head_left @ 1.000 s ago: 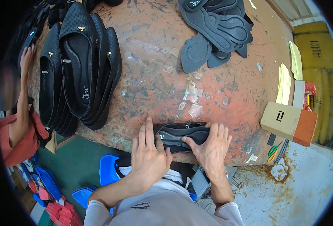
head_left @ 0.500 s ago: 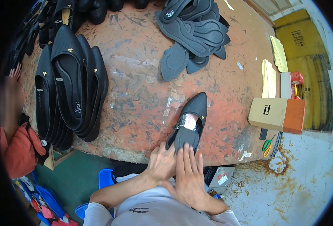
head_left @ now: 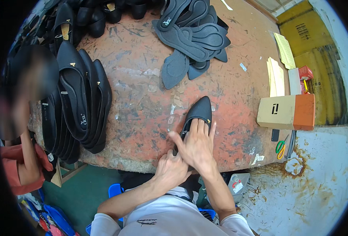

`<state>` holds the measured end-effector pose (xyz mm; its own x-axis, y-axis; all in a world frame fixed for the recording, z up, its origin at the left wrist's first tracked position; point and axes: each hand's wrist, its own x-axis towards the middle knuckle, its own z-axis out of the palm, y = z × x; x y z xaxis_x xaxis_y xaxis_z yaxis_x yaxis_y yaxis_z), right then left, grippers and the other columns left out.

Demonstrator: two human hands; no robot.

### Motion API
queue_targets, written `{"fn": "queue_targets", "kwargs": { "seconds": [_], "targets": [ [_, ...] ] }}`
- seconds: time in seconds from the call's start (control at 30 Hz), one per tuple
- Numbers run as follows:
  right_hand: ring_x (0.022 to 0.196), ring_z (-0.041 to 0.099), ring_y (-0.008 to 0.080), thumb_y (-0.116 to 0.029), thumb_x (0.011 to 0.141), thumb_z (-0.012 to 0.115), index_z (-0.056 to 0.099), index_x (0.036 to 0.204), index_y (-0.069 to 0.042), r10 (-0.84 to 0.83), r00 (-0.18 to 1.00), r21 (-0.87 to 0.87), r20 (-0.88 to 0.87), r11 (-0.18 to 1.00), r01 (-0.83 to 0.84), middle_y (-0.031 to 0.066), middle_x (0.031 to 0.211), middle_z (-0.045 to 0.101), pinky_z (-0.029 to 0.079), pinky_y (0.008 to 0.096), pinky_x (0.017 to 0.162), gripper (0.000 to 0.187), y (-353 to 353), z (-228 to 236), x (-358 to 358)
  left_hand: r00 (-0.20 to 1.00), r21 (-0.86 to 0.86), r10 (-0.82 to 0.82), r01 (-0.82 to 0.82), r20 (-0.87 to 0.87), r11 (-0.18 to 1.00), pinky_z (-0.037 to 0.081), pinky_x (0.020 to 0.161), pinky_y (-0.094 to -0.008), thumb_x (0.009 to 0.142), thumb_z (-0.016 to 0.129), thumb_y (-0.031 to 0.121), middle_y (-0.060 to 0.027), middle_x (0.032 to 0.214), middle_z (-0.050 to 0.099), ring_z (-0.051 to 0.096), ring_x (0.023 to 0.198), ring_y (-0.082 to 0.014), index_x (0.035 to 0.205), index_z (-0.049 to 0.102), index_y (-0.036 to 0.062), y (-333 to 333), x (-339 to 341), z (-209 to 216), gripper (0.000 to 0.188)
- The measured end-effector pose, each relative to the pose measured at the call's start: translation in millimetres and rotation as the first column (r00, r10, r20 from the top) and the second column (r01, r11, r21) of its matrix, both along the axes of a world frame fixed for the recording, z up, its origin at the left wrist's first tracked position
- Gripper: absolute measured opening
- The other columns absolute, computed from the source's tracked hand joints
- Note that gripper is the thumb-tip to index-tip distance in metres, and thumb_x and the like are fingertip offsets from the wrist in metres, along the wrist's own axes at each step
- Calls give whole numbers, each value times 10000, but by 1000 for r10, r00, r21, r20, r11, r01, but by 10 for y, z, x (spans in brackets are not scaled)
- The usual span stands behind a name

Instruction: The person inserts insoles into shoes by hand and presses them into place.

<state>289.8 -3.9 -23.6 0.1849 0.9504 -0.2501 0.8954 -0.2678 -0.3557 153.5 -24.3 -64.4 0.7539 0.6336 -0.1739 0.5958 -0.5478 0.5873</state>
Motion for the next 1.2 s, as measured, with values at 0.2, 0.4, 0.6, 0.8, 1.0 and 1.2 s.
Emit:
{"fn": "queue_targets", "kwargs": {
  "seconds": [0.2,0.4,0.6,0.8,1.0,1.2],
  "targets": [
    [1572,324,491,-733,970,584,412,1486,229,43,981,56,188,997,-54,416,1577,421,138,688,1291,1105,61,35,-106,985,-126,139,-125,104,984,621,644,-478,863,826,483,-183,901,723,700,873,-385,1066,768,2,-50,30,-31,525],
    [1449,484,497,-618,1027,552,572,1352,207,-37,953,-148,299,985,84,406,1443,572,75,658,1314,887,359,-76,-55,995,2,38,-38,88,999,633,687,-524,895,788,557,-226,1209,670,713,937,-440,1185,718,-47,-17,19,-24,674],
    [1449,510,490,-565,1012,624,602,1385,148,296,923,211,-245,946,-247,371,1496,556,155,673,1293,804,-68,100,-27,932,254,66,-165,357,953,592,869,-478,735,848,312,-108,1203,709,666,1149,-326,952,779,111,53,-455,429,304],
    [1370,604,409,-236,911,757,712,1284,-1,636,674,695,-375,675,-249,213,1431,651,488,534,1127,443,269,681,-835,731,613,416,-682,542,400,562,693,-399,706,967,161,-102,991,705,686,785,-304,778,660,50,650,-2046,1252,334],
    [1172,612,358,-227,898,753,698,1123,37,649,759,484,51,649,-587,189,1077,692,368,580,1184,351,942,358,-2142,739,621,607,-629,292,468,532,838,-458,823,897,149,-164,1022,641,656,952,-373,946,667,-45,1059,-2750,1303,326],
    [1281,565,402,-182,853,795,678,1204,31,661,647,735,-380,641,-223,254,1308,619,375,575,1162,427,590,343,-1883,743,516,613,-649,268,560,553,913,-450,849,882,378,-187,1209,617,670,1034,-393,944,696,-65,845,-2815,1096,489]
  ]
}}
